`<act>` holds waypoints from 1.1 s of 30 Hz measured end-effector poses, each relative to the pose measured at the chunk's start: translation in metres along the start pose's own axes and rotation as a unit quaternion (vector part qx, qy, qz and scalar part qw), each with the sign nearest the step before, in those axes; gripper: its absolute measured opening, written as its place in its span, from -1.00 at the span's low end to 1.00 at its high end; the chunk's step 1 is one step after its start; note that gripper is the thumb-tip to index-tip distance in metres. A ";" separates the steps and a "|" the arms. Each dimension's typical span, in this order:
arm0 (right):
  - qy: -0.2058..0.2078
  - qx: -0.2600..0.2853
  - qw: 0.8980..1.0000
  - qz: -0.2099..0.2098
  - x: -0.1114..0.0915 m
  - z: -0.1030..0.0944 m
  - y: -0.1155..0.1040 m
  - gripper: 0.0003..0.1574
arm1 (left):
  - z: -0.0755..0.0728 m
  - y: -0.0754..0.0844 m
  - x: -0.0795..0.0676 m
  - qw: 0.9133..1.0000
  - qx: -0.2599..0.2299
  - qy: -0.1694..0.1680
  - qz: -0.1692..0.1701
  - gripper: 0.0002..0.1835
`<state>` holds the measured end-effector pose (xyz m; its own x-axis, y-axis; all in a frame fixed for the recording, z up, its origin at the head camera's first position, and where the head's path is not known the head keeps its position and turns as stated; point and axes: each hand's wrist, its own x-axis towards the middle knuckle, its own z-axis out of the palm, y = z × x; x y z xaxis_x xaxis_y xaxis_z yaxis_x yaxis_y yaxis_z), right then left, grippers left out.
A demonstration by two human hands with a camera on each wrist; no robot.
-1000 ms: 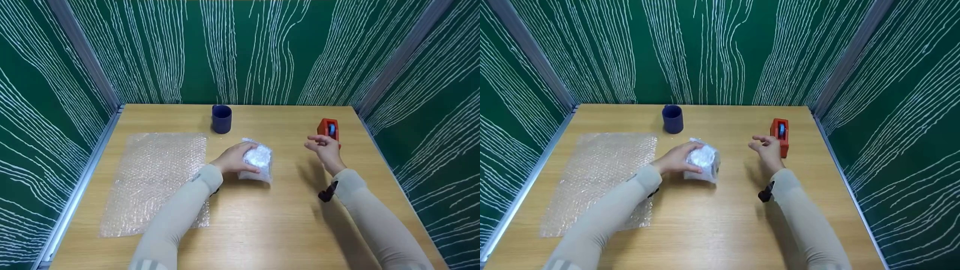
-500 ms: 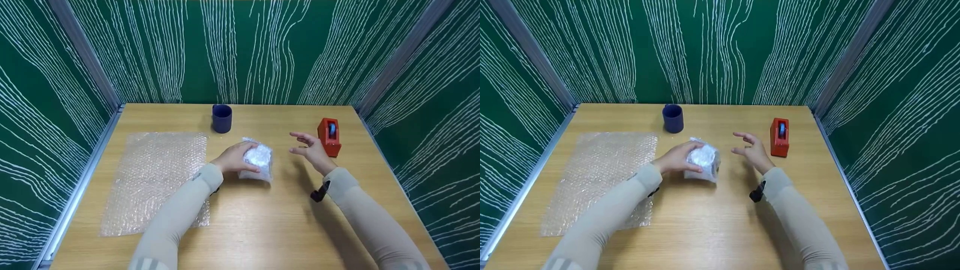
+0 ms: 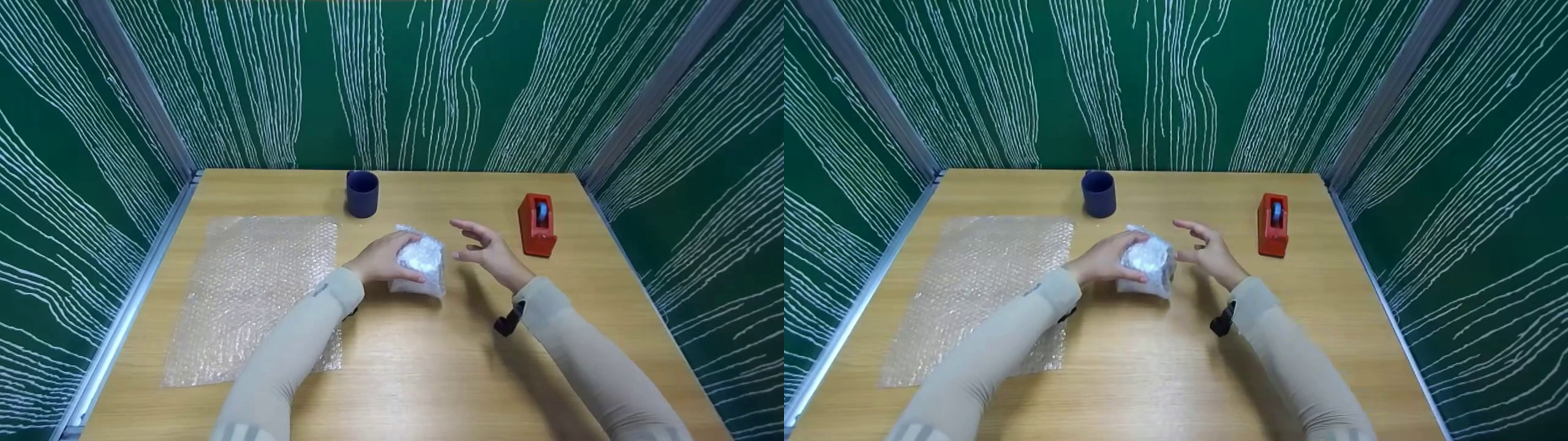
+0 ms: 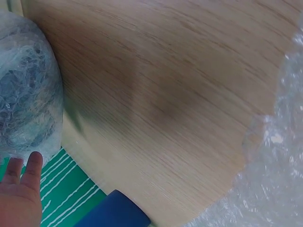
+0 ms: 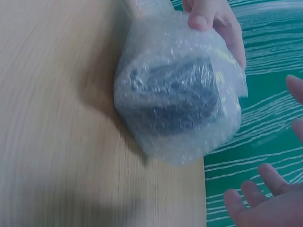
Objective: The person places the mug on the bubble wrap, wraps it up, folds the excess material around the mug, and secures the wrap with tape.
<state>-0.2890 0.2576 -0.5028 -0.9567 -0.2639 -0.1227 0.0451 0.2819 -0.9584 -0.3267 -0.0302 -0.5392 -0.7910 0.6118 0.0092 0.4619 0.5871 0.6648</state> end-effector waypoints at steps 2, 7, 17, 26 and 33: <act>-0.007 0.000 1.000 -0.003 0.000 0.004 -0.002 -0.10 | 0.000 0.000 0.000 1.000 -0.003 0.002 0.001 0.10; -0.032 0.004 0.999 -0.029 0.001 0.015 -0.007 -0.10 | 0.000 -0.001 0.000 1.000 -0.006 0.008 0.007 0.11; -0.064 -0.011 0.997 -0.052 -0.001 0.035 -0.019 -0.11 | 0.000 0.000 -0.002 1.000 -0.012 0.010 0.004 0.12; -0.093 -0.008 0.994 -0.057 0.000 0.046 -0.022 -0.22 | -0.001 0.002 -0.004 1.000 -0.013 0.012 0.005 0.06; -0.072 -0.006 0.997 -0.030 0.007 0.038 -0.008 -0.22 | -0.001 0.002 -0.004 1.000 -0.016 0.003 -0.005 0.09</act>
<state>-0.2853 0.2180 -0.5059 -0.9068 -0.4089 -0.1024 -0.0142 0.2724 -0.9621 -0.3231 -0.0315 -0.5369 -0.7977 0.6030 0.0061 0.4403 0.5755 0.6891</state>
